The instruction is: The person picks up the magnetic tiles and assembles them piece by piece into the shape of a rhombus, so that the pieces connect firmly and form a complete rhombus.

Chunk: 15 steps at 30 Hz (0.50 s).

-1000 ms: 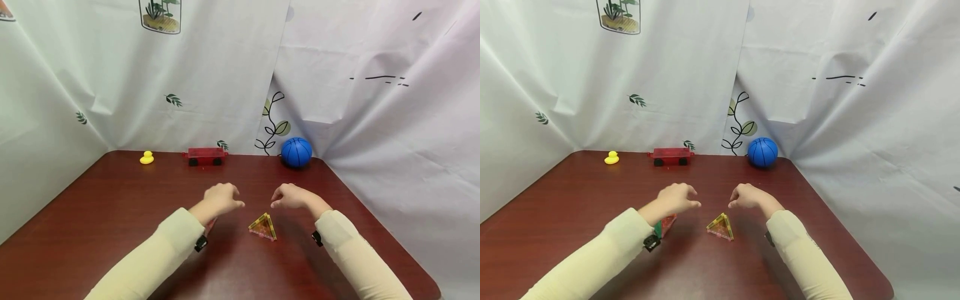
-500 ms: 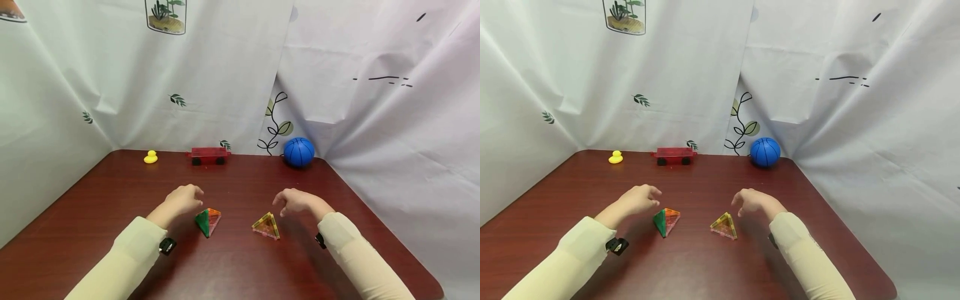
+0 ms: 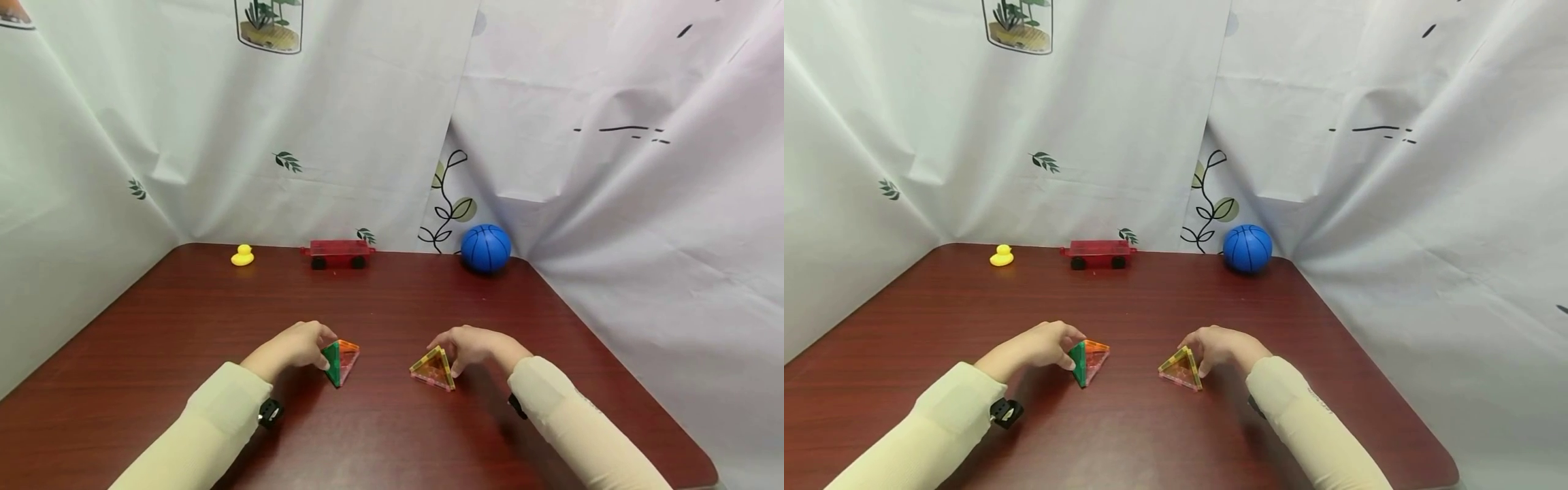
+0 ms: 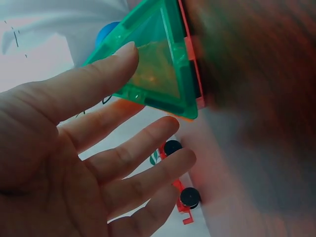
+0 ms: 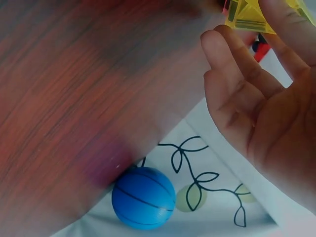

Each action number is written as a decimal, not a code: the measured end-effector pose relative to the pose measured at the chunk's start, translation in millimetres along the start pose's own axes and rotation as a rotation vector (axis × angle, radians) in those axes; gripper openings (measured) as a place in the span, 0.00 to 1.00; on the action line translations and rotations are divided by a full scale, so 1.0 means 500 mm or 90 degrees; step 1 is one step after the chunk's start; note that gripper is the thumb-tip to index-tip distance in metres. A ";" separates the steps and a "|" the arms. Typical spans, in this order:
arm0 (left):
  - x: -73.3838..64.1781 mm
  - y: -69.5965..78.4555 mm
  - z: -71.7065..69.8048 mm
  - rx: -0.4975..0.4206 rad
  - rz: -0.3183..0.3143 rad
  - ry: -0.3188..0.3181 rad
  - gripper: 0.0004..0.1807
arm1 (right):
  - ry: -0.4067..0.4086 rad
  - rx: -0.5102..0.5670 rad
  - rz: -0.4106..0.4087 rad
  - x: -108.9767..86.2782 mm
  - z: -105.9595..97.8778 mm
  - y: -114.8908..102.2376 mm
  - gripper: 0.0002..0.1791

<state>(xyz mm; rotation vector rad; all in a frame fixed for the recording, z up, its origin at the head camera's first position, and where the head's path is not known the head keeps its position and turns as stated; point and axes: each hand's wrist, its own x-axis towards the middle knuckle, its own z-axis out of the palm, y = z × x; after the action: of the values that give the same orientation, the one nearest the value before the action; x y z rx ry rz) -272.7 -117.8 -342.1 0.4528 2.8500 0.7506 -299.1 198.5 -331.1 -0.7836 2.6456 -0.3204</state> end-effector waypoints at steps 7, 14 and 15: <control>0.008 -0.006 0.009 -0.002 -0.012 0.000 0.22 | 0.008 -0.005 -0.010 0.012 0.004 -0.005 0.24; 0.010 -0.001 0.008 0.025 -0.033 -0.007 0.22 | 0.044 -0.046 -0.005 0.028 0.016 -0.023 0.18; 0.010 -0.001 0.009 0.028 -0.034 -0.006 0.22 | 0.050 -0.056 -0.008 0.030 0.019 -0.026 0.18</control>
<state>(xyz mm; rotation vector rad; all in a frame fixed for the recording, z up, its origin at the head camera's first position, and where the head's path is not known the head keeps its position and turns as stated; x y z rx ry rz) -276.8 -114.4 -346.3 0.3836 2.8617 0.6765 -300.9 178.1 -339.7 -0.8318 2.7451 -0.2438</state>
